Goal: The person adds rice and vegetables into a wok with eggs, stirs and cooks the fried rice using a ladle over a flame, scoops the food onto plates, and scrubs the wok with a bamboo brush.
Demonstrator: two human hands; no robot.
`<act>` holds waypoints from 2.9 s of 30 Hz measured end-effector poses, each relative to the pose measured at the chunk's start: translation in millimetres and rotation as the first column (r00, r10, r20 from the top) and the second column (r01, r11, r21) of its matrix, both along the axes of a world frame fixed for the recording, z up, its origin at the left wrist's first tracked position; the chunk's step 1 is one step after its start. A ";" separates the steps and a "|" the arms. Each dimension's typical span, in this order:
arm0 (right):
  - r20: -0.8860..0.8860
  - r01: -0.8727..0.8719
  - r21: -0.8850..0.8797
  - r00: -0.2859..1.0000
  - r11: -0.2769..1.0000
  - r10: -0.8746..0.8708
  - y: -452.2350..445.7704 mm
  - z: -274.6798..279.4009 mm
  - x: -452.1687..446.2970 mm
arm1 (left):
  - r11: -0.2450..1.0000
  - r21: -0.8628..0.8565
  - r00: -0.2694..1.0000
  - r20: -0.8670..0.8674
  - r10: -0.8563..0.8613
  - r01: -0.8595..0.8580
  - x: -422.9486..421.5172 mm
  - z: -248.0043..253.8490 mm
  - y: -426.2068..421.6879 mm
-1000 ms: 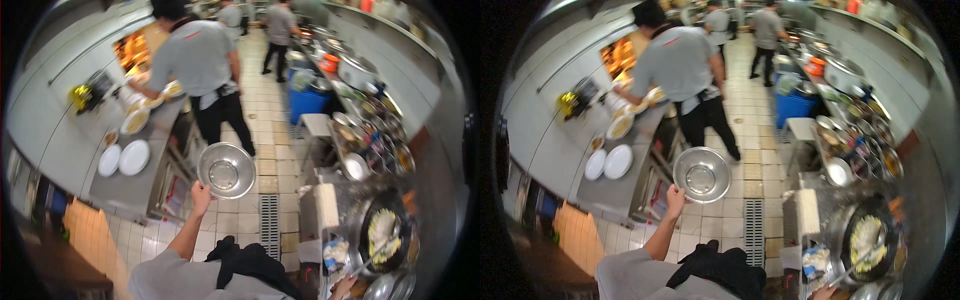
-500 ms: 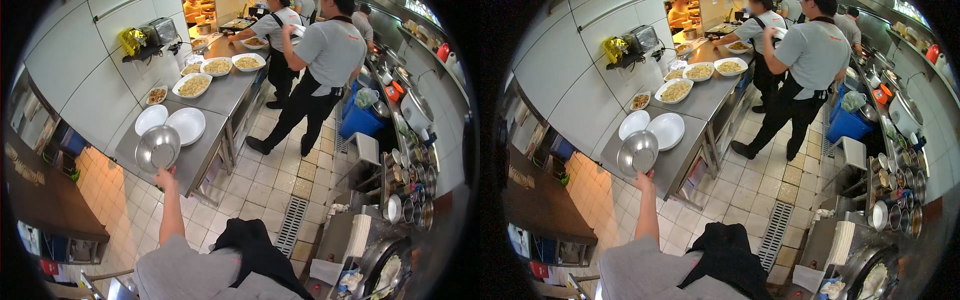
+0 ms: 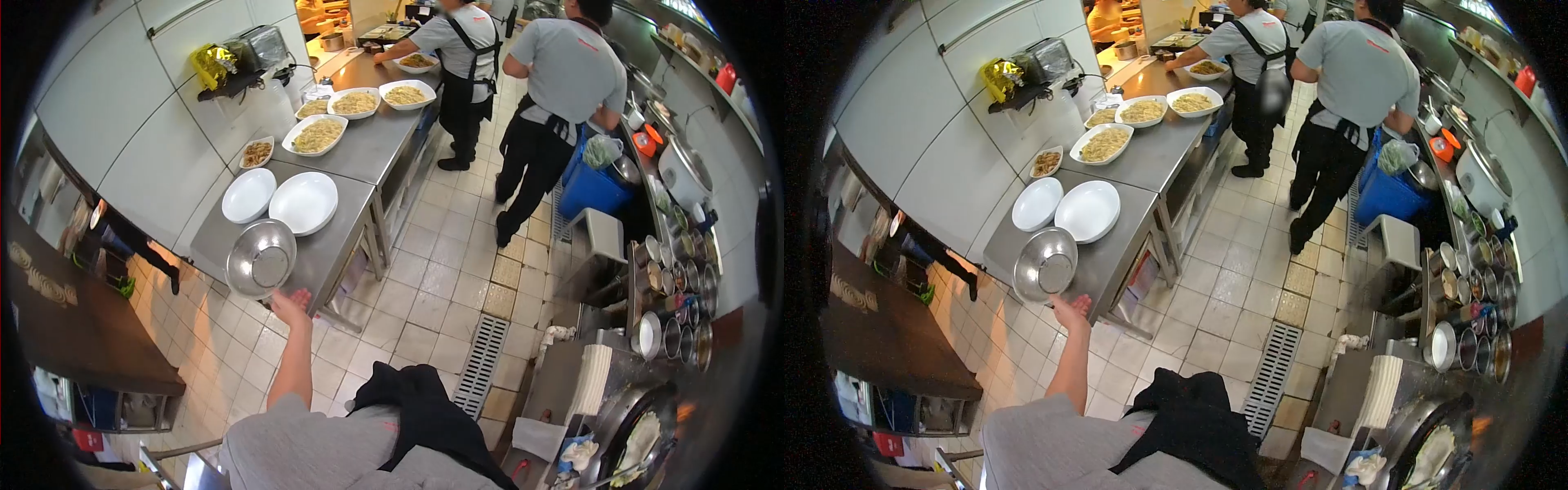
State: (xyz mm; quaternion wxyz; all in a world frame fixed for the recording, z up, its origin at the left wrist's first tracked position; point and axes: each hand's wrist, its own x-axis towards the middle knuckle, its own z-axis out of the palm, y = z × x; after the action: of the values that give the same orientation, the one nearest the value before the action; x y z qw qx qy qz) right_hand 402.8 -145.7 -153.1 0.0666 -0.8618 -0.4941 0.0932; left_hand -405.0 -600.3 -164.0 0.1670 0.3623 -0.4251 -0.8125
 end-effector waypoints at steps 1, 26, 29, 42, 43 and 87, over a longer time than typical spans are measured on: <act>-0.095 0.053 0.011 0.994 0.999 -0.052 1.4 -1.7 5.3 | 0.999 -0.011 0.999 0.013 -0.049 0.049 7.7 -1.9 10.4; -0.946 0.267 0.010 0.313 0.964 -0.077 -31.5 182.7 -33.4 | -0.893 0.213 -0.899 0.283 -0.333 0.397 423.4 -113.0 420.7; -0.887 0.220 0.100 0.461 0.970 -0.013 -50.4 234.6 -33.2 | -0.893 0.216 -0.890 0.333 -0.312 0.395 485.3 -129.9 464.7; -0.949 0.099 0.080 0.311 0.992 0.046 0.8 216.3 6.7 | -0.760 -0.594 -0.682 0.672 -0.289 -0.263 497.7 -154.7 472.6; -0.926 0.098 0.130 0.367 0.987 0.085 -14.8 215.7 12.7 | -0.745 -0.599 -0.666 0.687 -0.291 -0.292 491.4 -145.1 470.9; -0.950 0.363 0.030 0.301 0.931 -0.087 -12.8 178.4 -35.7 | -1.000 -0.016 -0.982 -0.184 0.029 -0.027 580.9 23.8 585.0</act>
State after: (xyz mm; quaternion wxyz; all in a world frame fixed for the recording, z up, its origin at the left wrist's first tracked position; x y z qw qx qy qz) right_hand 367.0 -158.5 25.3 0.4535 -0.6954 -0.2457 0.5003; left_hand 175.9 -15.3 -140.2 0.8419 0.4184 0.2784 0.1968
